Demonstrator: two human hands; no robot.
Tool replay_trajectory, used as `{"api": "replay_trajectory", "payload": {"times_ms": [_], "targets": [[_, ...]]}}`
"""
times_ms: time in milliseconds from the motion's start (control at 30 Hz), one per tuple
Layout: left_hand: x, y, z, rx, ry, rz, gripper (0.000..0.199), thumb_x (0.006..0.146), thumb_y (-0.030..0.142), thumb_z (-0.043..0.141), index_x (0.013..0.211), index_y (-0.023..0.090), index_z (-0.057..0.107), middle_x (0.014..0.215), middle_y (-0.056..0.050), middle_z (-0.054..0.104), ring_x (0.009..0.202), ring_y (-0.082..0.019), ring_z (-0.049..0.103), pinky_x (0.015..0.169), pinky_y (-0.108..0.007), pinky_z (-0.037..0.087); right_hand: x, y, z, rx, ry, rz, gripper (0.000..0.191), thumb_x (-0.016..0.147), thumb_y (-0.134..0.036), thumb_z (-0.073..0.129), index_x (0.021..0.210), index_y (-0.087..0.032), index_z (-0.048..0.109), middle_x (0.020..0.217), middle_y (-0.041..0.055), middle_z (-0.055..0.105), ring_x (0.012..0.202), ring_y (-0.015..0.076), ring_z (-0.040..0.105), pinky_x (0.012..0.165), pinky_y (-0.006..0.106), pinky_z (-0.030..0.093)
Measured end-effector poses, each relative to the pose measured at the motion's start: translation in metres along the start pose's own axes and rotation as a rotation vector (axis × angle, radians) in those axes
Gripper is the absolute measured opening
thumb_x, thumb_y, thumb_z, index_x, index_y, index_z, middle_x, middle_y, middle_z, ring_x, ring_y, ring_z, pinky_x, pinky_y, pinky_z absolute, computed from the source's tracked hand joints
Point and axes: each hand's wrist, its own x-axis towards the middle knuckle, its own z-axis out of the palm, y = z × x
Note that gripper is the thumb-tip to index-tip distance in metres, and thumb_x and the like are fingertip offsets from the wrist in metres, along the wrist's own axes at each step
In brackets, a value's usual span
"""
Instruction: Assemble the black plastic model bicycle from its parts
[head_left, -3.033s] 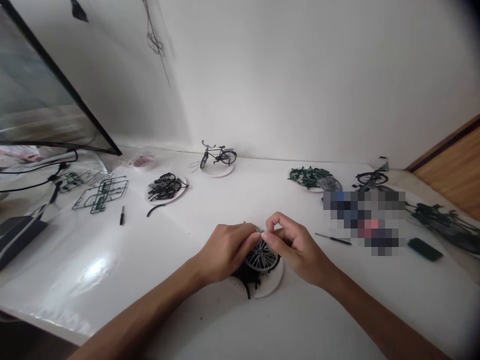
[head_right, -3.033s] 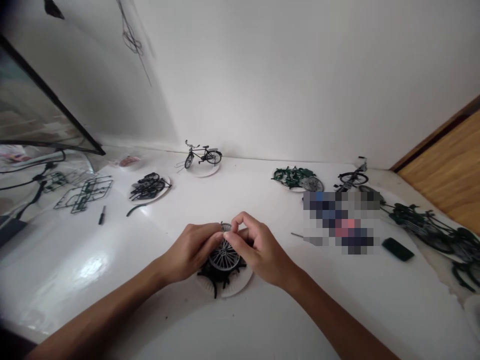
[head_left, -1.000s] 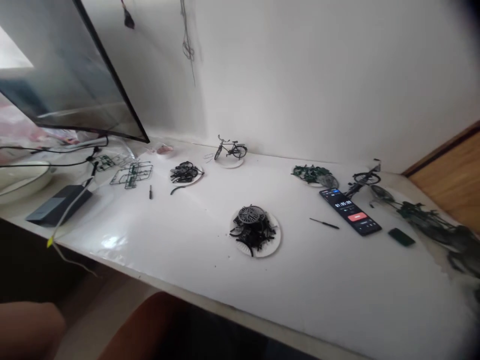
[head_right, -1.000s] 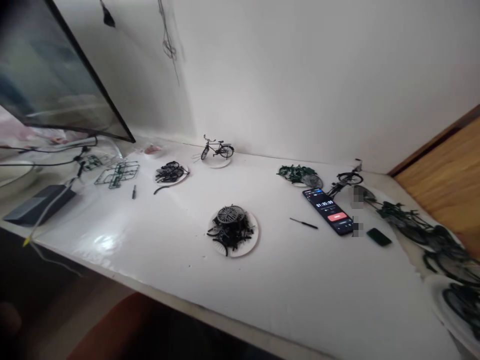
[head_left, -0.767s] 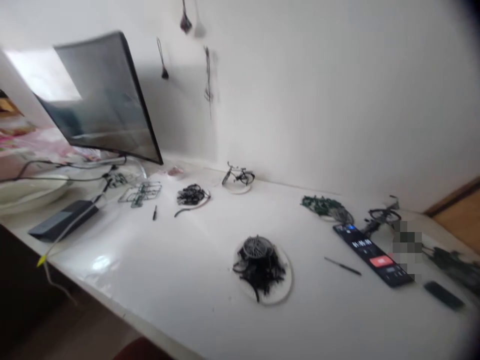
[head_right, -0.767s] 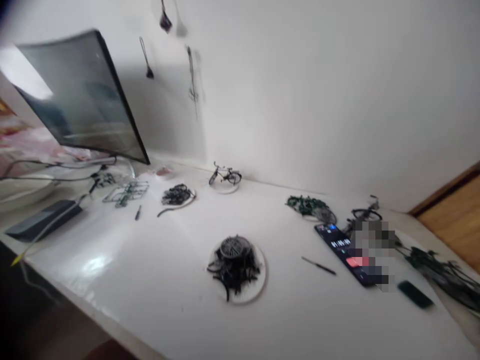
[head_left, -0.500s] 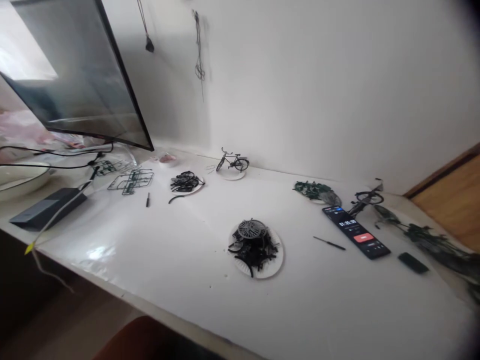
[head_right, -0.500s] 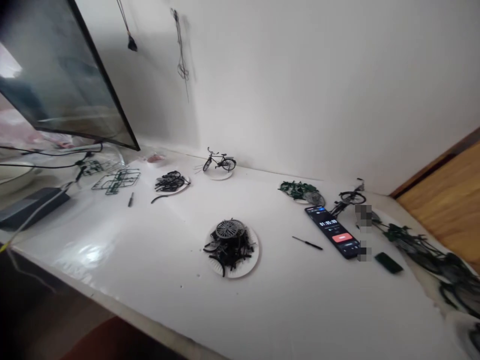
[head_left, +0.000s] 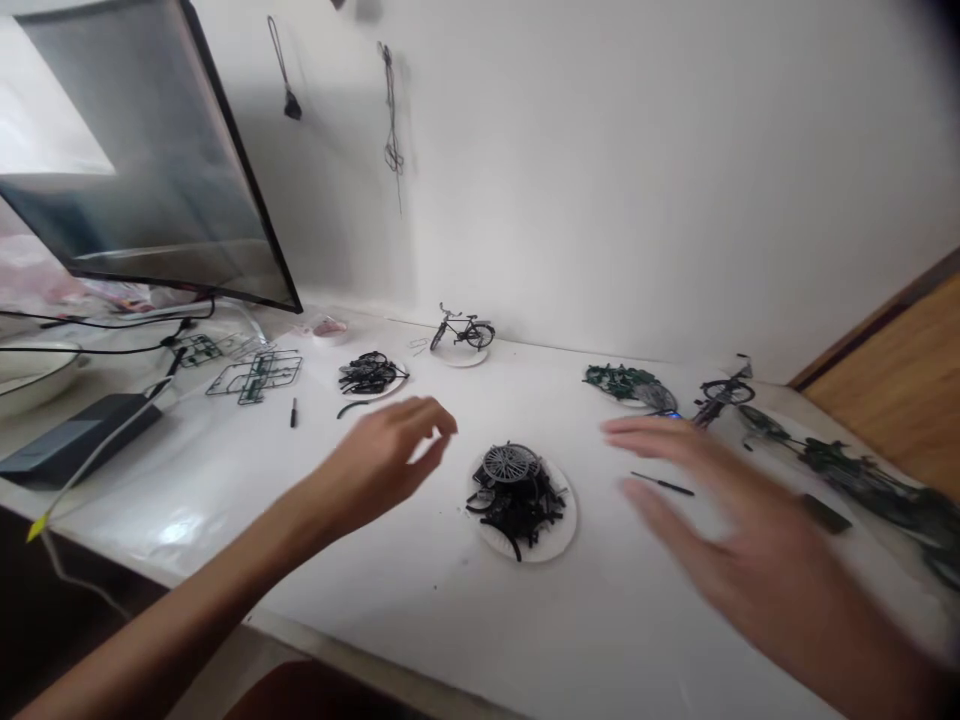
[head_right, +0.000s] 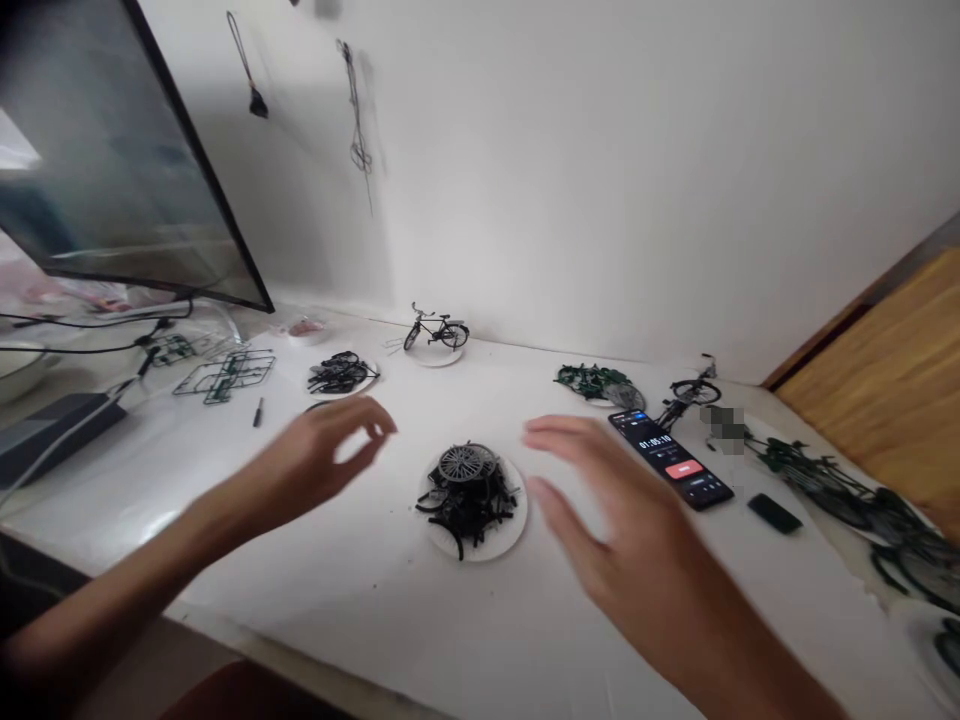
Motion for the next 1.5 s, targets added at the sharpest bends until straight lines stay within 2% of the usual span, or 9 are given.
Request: {"api": "replay_trajectory", "payload": {"times_ms": [67,100,267,500,667,833,1000,1167,1500], "targets": [[0.008,-0.008,0.033,0.010,-0.239,0.044,0.016,0.096,0.018,0.049,0.098,0.018,0.065,0.093,-0.007,0.069,0.083,-0.019,0.065,0.074,-0.032,0.053,0.001,0.014,0.023,-0.154,-0.310,-0.007,0.042,0.091,-0.026,0.065,0.131,-0.035,0.059,0.133,0.0063,0.062,0.120,0.0276,0.059,0.102,0.051,0.050],[0.011,-0.012,0.048,0.013,-0.270,0.057,0.012,0.095,0.019,0.053,0.095,0.018,0.065,0.091,-0.006,0.069,0.084,-0.020,0.066,0.076,-0.032,0.053,0.001,0.023,0.036,-0.175,-0.397,-0.011,0.040,0.094,-0.024,0.059,0.133,-0.034,0.057,0.135,0.0056,0.061,0.123,0.0269,0.058,0.104,0.052,0.050],[0.016,-0.018,0.084,0.001,-0.336,0.102,0.010,0.095,0.024,0.056,0.099,0.021,0.065,0.100,-0.005,0.068,0.093,-0.020,0.065,0.085,-0.033,0.049,-0.008,0.055,0.070,-0.177,-0.455,-0.036,0.032,0.095,-0.024,0.056,0.125,-0.031,0.065,0.136,0.0041,0.062,0.127,0.0247,0.056,0.106,0.048,0.049],[0.009,-0.025,0.091,-0.070,-0.321,-0.008,0.009,0.093,0.025,0.058,0.088,0.019,0.063,0.096,-0.004,0.067,0.082,-0.017,0.065,0.072,-0.026,0.048,-0.027,0.056,0.066,-0.234,-0.398,0.011,0.023,0.094,-0.021,0.057,0.114,-0.026,0.065,0.129,0.0080,0.064,0.119,0.0256,0.060,0.100,0.049,0.052],[0.012,-0.026,0.095,-0.092,-0.317,-0.101,0.017,0.091,0.032,0.058,0.101,0.020,0.062,0.101,-0.006,0.068,0.084,-0.019,0.065,0.072,-0.029,0.049,-0.029,0.053,0.073,-0.233,-0.364,0.029,0.024,0.092,-0.022,0.060,0.115,-0.026,0.060,0.129,0.0088,0.062,0.119,0.0277,0.060,0.098,0.050,0.052],[0.034,-0.036,0.095,-0.143,-0.449,-0.112,0.017,0.089,0.024,0.060,0.104,0.017,0.065,0.094,-0.005,0.070,0.082,-0.017,0.065,0.072,-0.028,0.052,-0.026,0.050,0.075,-0.238,-0.353,0.023,0.021,0.090,-0.018,0.060,0.110,-0.025,0.056,0.117,0.0078,0.064,0.109,0.0258,0.062,0.093,0.046,0.053],[0.055,-0.044,0.094,-0.164,-0.600,-0.135,0.027,0.094,0.035,0.060,0.111,0.014,0.062,0.097,-0.005,0.067,0.081,-0.016,0.065,0.075,-0.034,0.056,-0.025,0.047,0.074,-0.250,-0.358,0.009,0.018,0.091,-0.017,0.058,0.107,-0.025,0.055,0.111,0.0069,0.063,0.104,0.0243,0.061,0.090,0.042,0.052],[0.057,-0.047,0.102,-0.161,-0.648,-0.177,0.030,0.094,0.035,0.061,0.115,0.014,0.060,0.104,-0.007,0.065,0.088,-0.018,0.065,0.080,-0.037,0.056,-0.024,0.044,0.077,-0.255,-0.331,0.023,0.001,0.095,-0.023,0.054,0.095,-0.024,0.053,0.100,0.0058,0.060,0.092,0.0228,0.060,0.083,0.040,0.052],[0.047,-0.076,0.111,-0.436,-0.514,-0.253,0.021,0.095,0.032,0.060,0.099,0.012,0.064,0.090,-0.003,0.065,0.076,-0.014,0.063,0.070,-0.030,0.056,-0.035,0.053,0.091,-0.208,-0.245,0.037,0.005,0.096,-0.025,0.050,0.091,-0.024,0.050,0.106,0.0073,0.058,0.101,0.0234,0.058,0.088,0.039,0.049]]}}
